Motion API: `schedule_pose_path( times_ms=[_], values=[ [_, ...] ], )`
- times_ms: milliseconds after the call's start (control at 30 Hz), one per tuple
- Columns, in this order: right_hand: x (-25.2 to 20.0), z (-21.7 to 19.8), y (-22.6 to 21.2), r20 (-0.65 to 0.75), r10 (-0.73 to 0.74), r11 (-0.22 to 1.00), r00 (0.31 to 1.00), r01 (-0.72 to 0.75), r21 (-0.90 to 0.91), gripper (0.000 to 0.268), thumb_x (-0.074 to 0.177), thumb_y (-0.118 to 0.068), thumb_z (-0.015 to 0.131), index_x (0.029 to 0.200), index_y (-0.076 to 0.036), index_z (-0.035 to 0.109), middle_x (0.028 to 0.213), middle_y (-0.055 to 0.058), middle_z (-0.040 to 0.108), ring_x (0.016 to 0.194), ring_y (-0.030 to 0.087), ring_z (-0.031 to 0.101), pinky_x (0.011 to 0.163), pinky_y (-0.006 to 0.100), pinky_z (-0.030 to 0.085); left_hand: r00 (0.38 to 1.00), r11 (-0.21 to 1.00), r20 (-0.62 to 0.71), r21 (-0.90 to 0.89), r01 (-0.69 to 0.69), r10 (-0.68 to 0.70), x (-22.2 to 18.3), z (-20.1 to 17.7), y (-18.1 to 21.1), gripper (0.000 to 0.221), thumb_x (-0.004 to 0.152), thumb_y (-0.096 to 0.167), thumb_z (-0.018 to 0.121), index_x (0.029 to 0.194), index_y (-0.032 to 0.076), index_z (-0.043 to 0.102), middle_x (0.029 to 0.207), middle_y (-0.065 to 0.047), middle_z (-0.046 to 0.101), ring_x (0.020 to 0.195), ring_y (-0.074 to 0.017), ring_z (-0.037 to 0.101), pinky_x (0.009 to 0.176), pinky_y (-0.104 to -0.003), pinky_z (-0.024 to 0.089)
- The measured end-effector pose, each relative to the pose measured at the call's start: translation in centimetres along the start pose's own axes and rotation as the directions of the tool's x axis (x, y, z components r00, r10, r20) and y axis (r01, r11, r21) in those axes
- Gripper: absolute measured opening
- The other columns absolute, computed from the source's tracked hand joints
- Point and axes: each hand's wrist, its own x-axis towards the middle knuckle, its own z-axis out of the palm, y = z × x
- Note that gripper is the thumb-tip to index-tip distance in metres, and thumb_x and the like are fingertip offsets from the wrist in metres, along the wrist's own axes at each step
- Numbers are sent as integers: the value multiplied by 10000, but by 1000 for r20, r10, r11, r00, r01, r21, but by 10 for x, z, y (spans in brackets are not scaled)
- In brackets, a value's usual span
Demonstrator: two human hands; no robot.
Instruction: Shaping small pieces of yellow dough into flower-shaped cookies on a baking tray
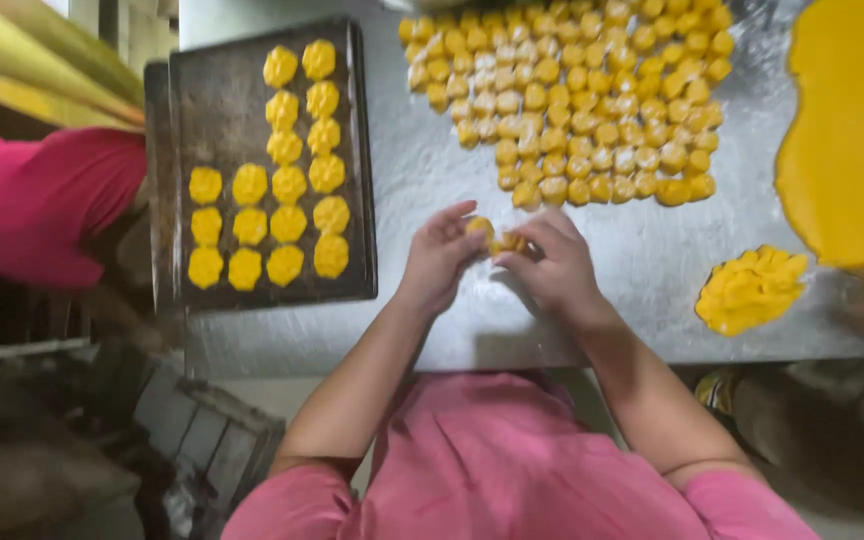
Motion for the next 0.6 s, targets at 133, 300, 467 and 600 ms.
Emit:
schedule_pose_path(
  times_ms=[133, 300, 467, 600],
  values=[
    [2, 7, -19, 358, -354, 905, 864, 413, -101, 580, 920, -458, 734, 1379, -118, 631, 1368, 171, 591, 1267, 381, 568, 1128, 530, 352, 969, 946, 204, -261, 194, -142, -30, -26, -16, 644, 855, -164, 726, 1441, -11, 506, 1024, -145, 690, 922, -294, 760, 766, -373, 669],
    [-7, 6, -31, 378, -435, 866, 817, 495, -73, 565, 950, -573, 654, 1256, -99, 675, 1214, 114, 684, 1189, 360, 616, 1056, 505, 411, 965, 944, 220, -264, 197, -140, -48, -31, 3, 745, 872, -126, 740, 1524, -14, 396, 1019, -198, 684, 929, -349, 762, 741, -416, 683],
    [-24, 18, -39, 395, 123, 963, 911, -205, 173, 320, 884, -192, 821, 1156, -58, 720, 993, 63, 682, 941, 199, 689, 886, 345, 553, 946, 968, 259, 104, -228, 195, -58, -34, 33, 400, 804, -90, 840, 1175, -70, 692, 1145, -153, 627, 1081, -277, 720, 910, -343, 632],
    [-28, 27, -60, 323, 92, 960, 942, -170, 224, 258, 855, -133, 843, 1055, -13, 733, 909, 85, 653, 871, 212, 655, 838, 361, 529, 885, 966, 413, 46, -255, 214, -69, -41, 58, 415, 853, -50, 814, 1235, -86, 656, 1101, -134, 589, 1057, -220, 689, 949, -326, 608]
  ],
)
